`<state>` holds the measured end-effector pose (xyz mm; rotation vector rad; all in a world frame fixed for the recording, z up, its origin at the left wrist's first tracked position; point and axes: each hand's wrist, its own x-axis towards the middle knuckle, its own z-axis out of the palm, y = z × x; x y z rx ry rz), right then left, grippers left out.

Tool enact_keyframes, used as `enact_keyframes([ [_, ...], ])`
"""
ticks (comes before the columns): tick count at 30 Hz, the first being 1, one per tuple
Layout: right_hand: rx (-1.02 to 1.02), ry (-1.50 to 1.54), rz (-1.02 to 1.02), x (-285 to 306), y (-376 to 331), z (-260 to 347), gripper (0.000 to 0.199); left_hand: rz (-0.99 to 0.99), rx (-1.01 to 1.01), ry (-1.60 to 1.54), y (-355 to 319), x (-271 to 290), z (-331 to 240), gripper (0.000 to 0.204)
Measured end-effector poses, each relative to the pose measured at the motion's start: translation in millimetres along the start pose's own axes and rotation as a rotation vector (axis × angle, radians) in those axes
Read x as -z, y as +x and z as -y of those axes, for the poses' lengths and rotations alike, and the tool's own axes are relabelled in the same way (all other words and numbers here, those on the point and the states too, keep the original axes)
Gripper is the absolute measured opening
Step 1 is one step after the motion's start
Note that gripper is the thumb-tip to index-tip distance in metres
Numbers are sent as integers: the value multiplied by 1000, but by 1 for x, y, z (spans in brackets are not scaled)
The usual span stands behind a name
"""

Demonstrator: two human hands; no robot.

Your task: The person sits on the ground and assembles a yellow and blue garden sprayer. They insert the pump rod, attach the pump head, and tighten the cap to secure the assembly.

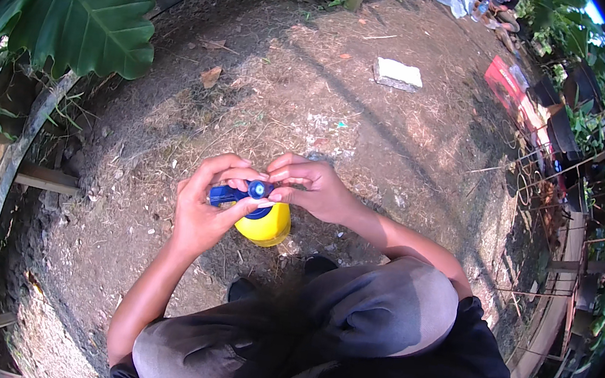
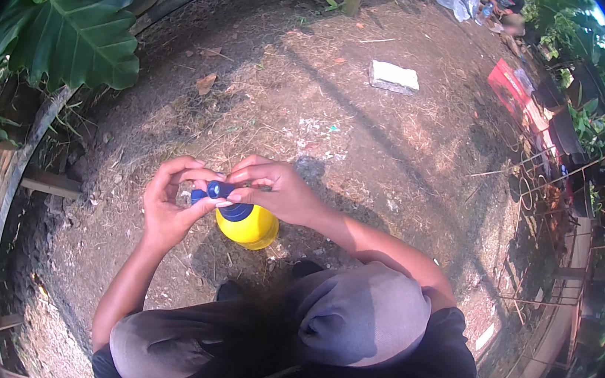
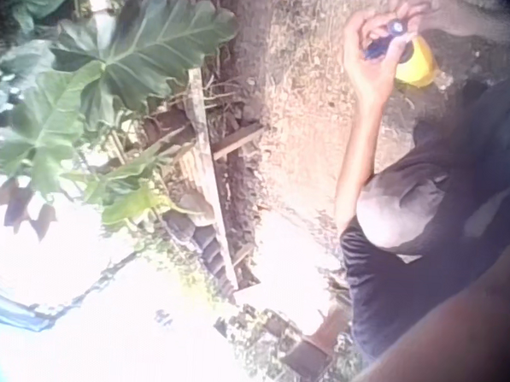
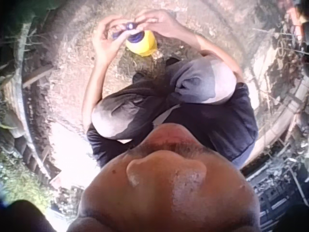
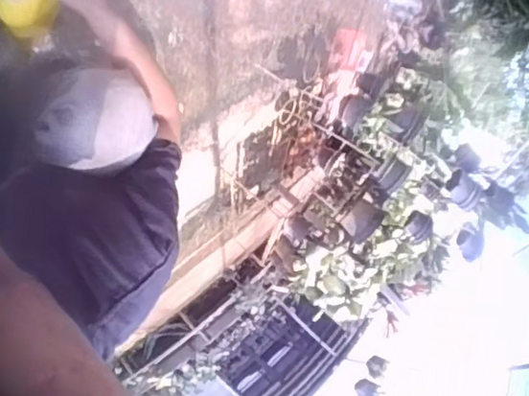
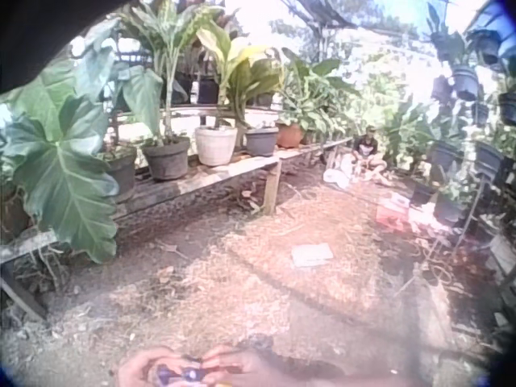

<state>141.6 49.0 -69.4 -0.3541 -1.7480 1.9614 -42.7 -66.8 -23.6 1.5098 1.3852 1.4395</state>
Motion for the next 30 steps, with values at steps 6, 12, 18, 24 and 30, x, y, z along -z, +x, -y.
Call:
enact_keyframes([
  [6,225,-568,51,6,2,23,18,-54,-36,107,-5,5,9,51],
  [12,198,-697,18,3,6,51,14,-75,50,123,-3,12,0,55],
  [18,-25,-439,180,2,9,73,44,-40,130,-88,-4,2,-1,55],
  [24,-187,-270,105,20,-18,93,65,-7,38,-12,0,1,2,64],
  [30,-195,81,264,51,-157,96,66,-11,73,-164,-4,0,18,60],
])
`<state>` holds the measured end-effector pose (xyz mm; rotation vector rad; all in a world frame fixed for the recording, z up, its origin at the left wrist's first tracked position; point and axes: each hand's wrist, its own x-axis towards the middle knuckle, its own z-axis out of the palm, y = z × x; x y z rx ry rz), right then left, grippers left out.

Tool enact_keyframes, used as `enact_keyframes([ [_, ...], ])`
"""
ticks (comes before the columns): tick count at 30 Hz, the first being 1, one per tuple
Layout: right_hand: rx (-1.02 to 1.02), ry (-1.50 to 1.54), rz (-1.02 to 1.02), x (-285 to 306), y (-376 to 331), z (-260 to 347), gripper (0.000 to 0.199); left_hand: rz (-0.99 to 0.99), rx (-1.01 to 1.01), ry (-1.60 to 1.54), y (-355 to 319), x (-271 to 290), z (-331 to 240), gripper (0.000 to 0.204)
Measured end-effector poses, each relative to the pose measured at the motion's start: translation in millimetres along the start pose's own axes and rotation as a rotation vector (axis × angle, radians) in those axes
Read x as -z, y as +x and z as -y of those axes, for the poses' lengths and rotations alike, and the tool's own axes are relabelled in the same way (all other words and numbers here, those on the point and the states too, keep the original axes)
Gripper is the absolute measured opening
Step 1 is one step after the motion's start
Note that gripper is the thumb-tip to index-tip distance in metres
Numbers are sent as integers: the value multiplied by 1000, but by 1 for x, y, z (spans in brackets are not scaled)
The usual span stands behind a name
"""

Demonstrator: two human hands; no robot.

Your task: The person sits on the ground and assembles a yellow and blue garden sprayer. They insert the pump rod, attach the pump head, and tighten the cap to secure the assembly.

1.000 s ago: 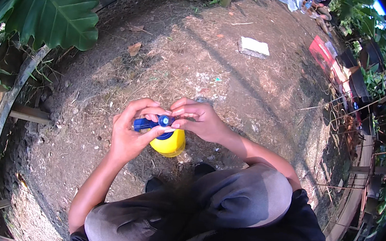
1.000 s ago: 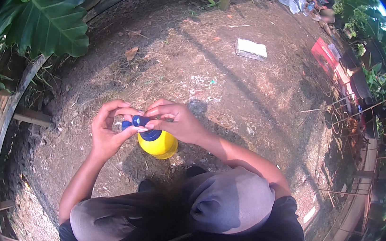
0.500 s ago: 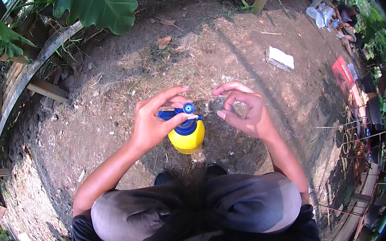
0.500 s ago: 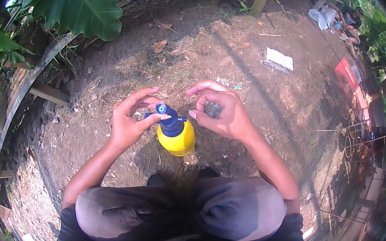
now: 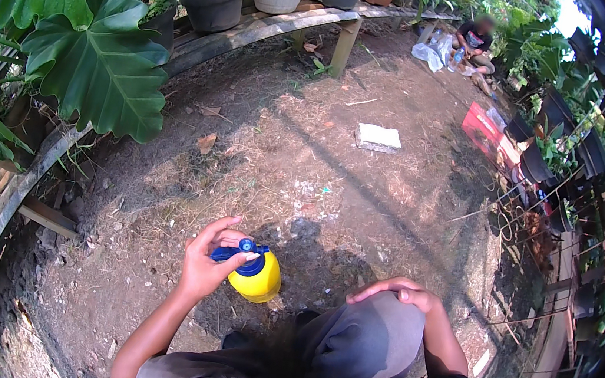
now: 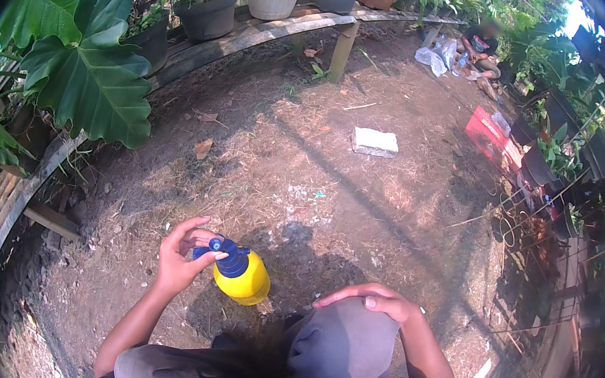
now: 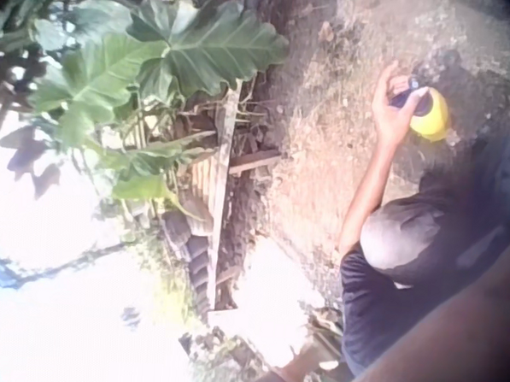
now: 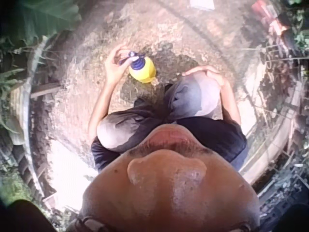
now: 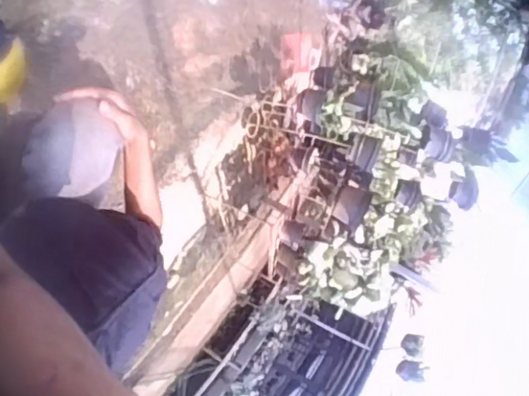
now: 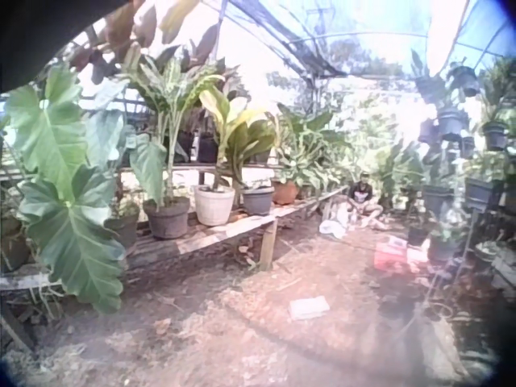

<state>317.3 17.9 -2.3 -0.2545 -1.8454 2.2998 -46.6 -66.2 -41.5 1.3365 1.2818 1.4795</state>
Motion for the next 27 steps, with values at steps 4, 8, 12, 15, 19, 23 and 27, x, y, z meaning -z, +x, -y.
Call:
enact_keyframes([
  [4,-27,-86,-491,-29,-25,-4,67,54,38,6,-1,2,7,59],
  [8,-3,-147,-731,-41,-24,-2,43,97,18,9,0,-3,9,57],
  [12,60,-333,-963,-31,-37,-7,17,102,14,-34,-2,-3,9,54],
  [15,-50,-418,-956,-21,-39,-5,13,86,-9,-13,-4,1,10,50],
  [19,-93,-658,-844,-20,9,35,12,67,-44,24,-6,3,9,33],
  [23,78,-922,-656,-25,51,75,10,39,-91,141,-3,2,-6,18],
  [27,488,-1127,-714,-24,73,121,15,36,-111,228,-7,8,-7,17],
])
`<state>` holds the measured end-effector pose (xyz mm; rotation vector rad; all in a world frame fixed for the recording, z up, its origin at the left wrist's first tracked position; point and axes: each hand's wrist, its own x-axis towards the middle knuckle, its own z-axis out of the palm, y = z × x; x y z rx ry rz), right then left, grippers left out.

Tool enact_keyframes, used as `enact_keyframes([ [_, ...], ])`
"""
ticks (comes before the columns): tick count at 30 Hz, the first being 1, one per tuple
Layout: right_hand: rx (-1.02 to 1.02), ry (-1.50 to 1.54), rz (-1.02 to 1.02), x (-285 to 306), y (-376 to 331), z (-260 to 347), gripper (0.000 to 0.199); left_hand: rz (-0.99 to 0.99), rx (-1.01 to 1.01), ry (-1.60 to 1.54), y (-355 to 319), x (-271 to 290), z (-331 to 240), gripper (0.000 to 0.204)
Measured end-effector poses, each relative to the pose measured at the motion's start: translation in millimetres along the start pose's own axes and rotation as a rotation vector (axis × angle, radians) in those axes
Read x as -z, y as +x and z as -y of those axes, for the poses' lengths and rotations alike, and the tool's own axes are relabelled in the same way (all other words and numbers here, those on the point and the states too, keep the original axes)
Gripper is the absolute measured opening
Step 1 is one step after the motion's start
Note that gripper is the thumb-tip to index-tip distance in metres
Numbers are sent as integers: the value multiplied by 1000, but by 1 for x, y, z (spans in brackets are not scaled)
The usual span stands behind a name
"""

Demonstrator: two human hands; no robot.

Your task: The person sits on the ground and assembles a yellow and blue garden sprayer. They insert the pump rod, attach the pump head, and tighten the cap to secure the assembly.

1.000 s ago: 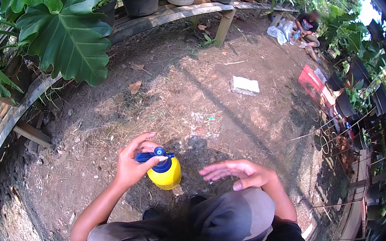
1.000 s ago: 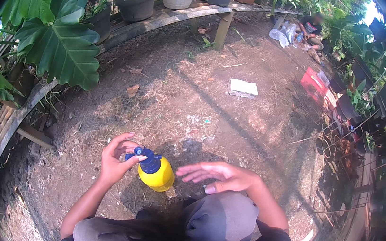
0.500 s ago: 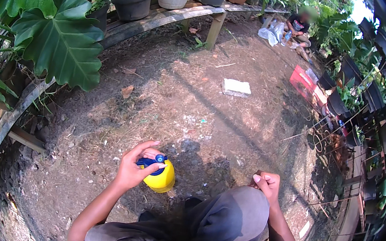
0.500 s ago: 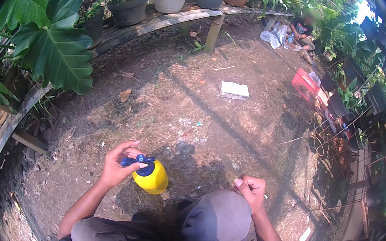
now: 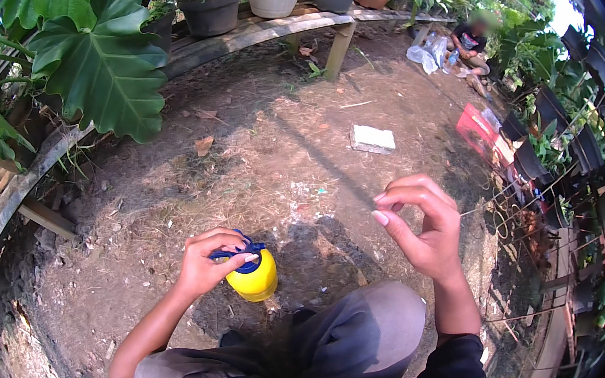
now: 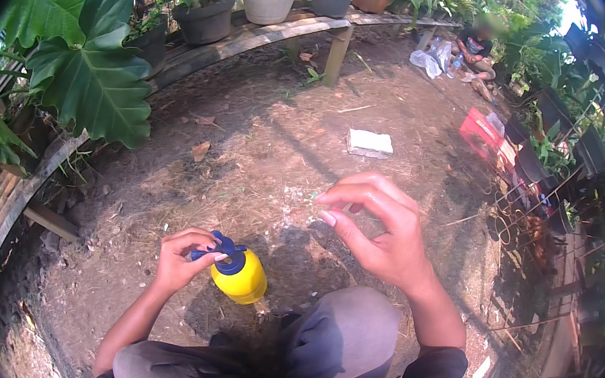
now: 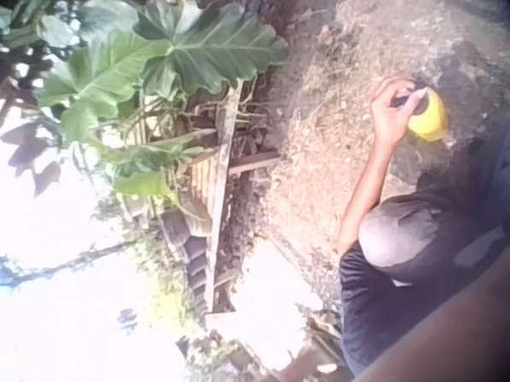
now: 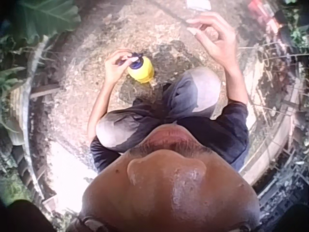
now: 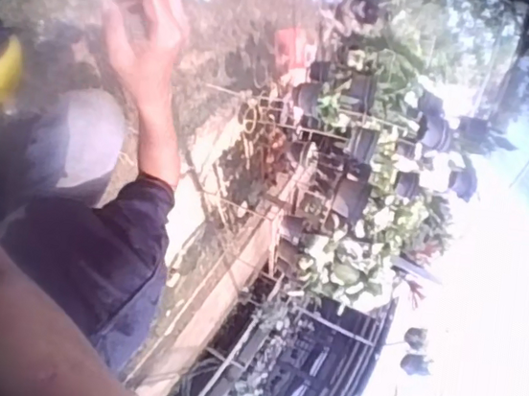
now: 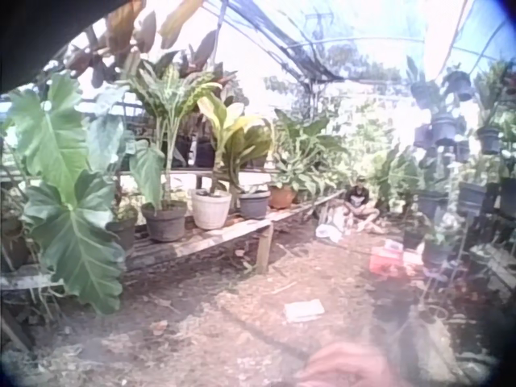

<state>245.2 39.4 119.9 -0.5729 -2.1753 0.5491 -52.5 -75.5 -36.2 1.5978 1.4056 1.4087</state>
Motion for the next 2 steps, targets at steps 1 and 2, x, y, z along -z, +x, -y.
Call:
enact_keyframes([
  [1,95,-11,-233,-4,15,11,20,-1,15,10,-1,3,0,17],
  [2,98,0,-234,-6,16,9,20,-2,30,22,-3,6,0,17],
])
